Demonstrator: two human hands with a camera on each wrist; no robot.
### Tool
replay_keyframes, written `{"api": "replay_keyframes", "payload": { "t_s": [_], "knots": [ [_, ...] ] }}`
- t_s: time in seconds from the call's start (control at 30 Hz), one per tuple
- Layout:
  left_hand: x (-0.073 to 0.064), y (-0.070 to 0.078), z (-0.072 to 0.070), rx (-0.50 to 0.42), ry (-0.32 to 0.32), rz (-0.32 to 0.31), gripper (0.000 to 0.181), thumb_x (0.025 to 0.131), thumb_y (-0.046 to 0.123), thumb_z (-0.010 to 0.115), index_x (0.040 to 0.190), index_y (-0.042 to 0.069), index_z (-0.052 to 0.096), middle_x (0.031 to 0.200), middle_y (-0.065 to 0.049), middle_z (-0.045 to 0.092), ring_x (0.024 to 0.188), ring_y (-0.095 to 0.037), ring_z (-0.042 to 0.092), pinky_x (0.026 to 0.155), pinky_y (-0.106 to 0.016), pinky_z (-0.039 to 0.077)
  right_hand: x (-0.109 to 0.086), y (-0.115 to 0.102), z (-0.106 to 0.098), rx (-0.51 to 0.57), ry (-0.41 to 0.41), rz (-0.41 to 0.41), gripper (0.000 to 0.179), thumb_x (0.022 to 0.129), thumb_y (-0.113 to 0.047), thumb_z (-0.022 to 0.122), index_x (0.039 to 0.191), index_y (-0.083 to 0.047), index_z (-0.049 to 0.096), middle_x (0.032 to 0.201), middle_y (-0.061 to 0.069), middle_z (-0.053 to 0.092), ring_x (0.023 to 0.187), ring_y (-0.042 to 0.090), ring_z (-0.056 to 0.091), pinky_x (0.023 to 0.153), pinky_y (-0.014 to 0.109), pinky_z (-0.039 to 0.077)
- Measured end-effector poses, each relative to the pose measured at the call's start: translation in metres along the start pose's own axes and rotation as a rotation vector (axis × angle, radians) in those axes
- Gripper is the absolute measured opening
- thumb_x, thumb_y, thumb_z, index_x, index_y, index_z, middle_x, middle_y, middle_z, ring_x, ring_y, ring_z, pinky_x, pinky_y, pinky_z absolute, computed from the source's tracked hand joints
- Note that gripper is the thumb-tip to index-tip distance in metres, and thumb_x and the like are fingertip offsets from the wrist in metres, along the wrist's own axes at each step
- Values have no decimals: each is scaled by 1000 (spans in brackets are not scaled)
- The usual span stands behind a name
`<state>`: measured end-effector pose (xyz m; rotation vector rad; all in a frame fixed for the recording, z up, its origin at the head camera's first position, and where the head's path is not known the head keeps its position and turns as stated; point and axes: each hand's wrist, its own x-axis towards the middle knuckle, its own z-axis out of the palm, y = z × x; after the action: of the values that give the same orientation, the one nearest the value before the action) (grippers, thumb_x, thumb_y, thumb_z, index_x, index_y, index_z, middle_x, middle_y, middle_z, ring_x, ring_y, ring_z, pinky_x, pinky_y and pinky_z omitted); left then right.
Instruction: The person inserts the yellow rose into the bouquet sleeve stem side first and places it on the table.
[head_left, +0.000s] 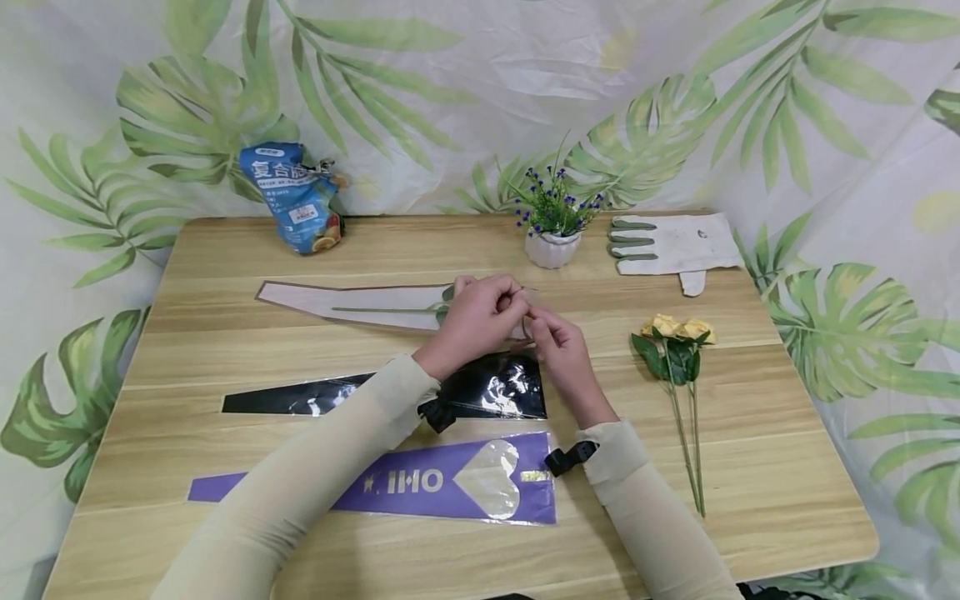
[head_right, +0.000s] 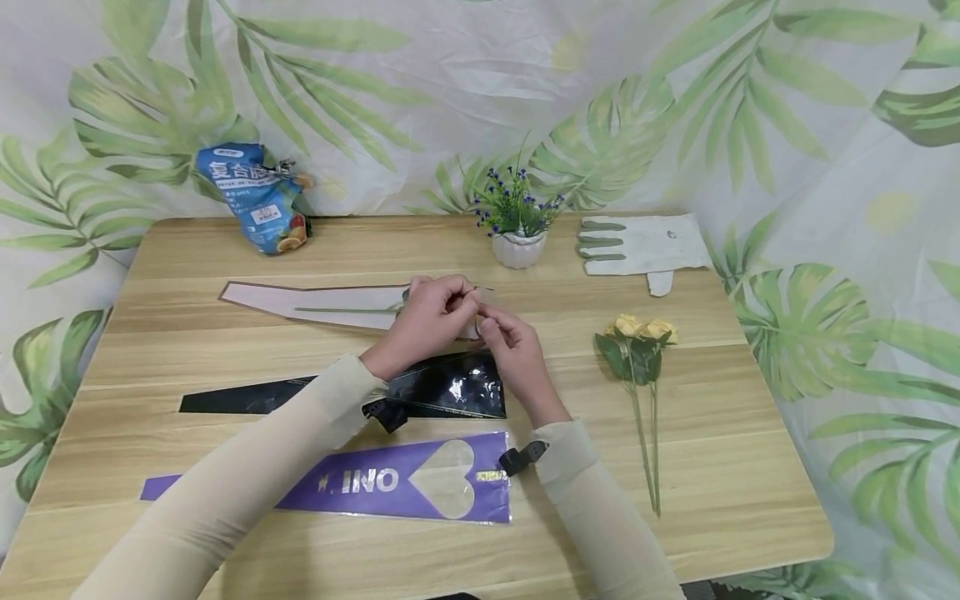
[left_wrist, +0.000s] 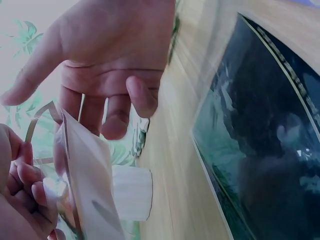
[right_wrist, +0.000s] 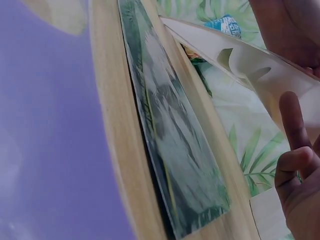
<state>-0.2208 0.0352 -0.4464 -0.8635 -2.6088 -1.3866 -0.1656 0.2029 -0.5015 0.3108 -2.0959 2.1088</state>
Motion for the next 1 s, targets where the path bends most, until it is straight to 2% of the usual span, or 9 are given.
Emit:
{"api": "replay_keyframes", "payload": {
  "t_s": [0.13, 0.2, 0.33, 0.47, 0.6, 0.7, 0.8, 0.9, 1.0],
  "knots": [
    [0, 2, -4, -42, -3, -13, 26, 98, 22, 55, 73, 17, 52, 62, 5, 48, 58, -14, 45, 89, -41, 25, 0, 0, 1, 3, -77, -30, 86, 89, -62, 60, 133, 12, 57, 104, 5, 62, 74, 26, 66, 60, 27, 49],
    [-1, 3, -5, -88, -5, -25, 26, 100, 22, 55, 74, 17, 54, 62, 4, 49, 58, -14, 45, 87, -38, 28, 3, 0, 2, -67, -127, -74, 89, 86, -66, 60, 132, 10, 58, 108, 7, 62, 77, 28, 65, 63, 30, 51],
    [-2, 5, -7, -233, -17, -66, 23, 103, 22, 56, 81, 14, 61, 68, 2, 58, 61, -14, 52, 72, -31, 41, 11, -4, 4, -297, -255, -165, 81, 84, -68, 64, 131, -3, 62, 118, 6, 63, 77, 32, 57, 63, 40, 49],
    [-3, 8, -9, -348, -46, -118, 22, 103, 24, 56, 89, 11, 65, 82, 1, 68, 72, -16, 61, 66, -33, 50, 18, -8, 7, -437, -284, -187, 70, 87, -68, 64, 122, -8, 64, 103, 3, 64, 68, 31, 50, 58, 39, 41],
    [-5, 3, -15, -372, -22, -79, 24, 105, 29, 57, 95, 9, 66, 86, -2, 66, 75, -16, 60, 65, -36, 52, 22, -25, 12, -307, -276, -58, 43, 102, -33, 63, 121, 5, 65, 101, 14, 70, 76, 37, 65, 71, 45, 55],
    [-15, -10, -28, -280, 43, 26, 22, 105, 27, 58, 102, 7, 66, 91, -3, 65, 80, -18, 58, 73, -39, 51, 29, -29, 11, -212, -287, 73, 28, 103, -8, 59, 126, 7, 63, 110, 24, 70, 86, 45, 68, 83, 57, 53],
    [-31, -33, -47, -64, 66, 56, 24, 104, 29, 58, 112, 8, 67, 111, -6, 66, 103, -23, 58, 95, -49, 42, 40, -8, 3, -228, -302, 121, 30, 104, -12, 57, 128, 4, 64, 116, 23, 68, 89, 43, 68, 87, 54, 51],
    [-52, -62, -64, 193, -50, -11, 43, 105, 40, 55, 136, 10, 61, 144, -11, 52, 134, -31, 43, 111, -56, 24, 51, 8, -4, -266, -318, 130, 29, 105, -15, 57, 127, 1, 67, 113, 22, 70, 94, 39, 66, 89, 48, 48],
    [-70, -84, -74, 376, -212, -67, 63, 105, 50, 50, 155, 12, 43, 162, -15, 29, 148, -38, 23, 115, -62, 15, 58, 11, -7, -327, -324, 131, 29, 104, -21, 60, 124, -4, 70, 99, 18, 73, 98, 31, 65, 91, 42, 45]
  ]
}}
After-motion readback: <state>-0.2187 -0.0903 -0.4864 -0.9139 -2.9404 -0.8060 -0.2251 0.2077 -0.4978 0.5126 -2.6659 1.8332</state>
